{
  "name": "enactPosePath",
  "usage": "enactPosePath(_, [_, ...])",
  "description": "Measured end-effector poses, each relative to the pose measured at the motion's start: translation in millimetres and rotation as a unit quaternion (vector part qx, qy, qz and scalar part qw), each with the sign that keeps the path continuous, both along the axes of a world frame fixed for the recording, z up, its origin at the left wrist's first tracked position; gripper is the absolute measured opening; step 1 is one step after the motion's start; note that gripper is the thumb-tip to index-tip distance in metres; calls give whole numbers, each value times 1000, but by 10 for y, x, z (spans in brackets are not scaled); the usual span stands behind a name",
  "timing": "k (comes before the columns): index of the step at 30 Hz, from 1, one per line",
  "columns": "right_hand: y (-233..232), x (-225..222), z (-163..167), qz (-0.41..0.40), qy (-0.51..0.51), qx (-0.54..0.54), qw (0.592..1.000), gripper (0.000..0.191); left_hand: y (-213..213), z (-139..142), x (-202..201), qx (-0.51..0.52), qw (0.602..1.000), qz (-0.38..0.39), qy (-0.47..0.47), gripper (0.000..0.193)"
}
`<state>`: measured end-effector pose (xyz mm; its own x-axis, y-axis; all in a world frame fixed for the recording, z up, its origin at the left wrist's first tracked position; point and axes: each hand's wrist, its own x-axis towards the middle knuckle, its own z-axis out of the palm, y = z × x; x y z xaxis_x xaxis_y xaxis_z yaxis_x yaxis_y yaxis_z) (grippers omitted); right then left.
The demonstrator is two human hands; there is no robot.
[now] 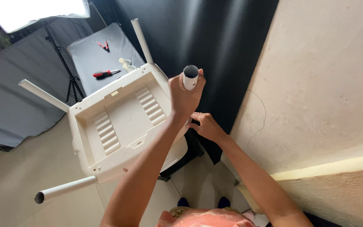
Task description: The person assembles a small plastic table upside down on a work table, inserting white tubular legs into the seat base sockets and pressing them in by hand. They then fit white plastic foot caps onto the ends of the legs one at a time, pressing each cap into place.
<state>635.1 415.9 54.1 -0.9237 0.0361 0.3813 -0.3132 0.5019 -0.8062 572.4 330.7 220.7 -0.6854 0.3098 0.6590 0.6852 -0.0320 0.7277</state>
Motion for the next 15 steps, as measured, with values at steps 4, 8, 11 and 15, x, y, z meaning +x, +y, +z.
enactPosePath(4, [-32,-22,-157,-41,37,58,997,14,-8,-78,13,-8,999,-5,-43,37])
enactPosePath(8, [35,-172,-438,-34,44,152,987,4,-27,-145,157,37,998,48,15,31])
enactPosePath(11, [132,-254,-564,-35,83,226,970,2,-56,-195,212,43,996,68,32,25])
enactPosePath(15, [106,-215,-497,-61,147,147,976,10,-119,-202,33,-13,1000,-4,-23,38])
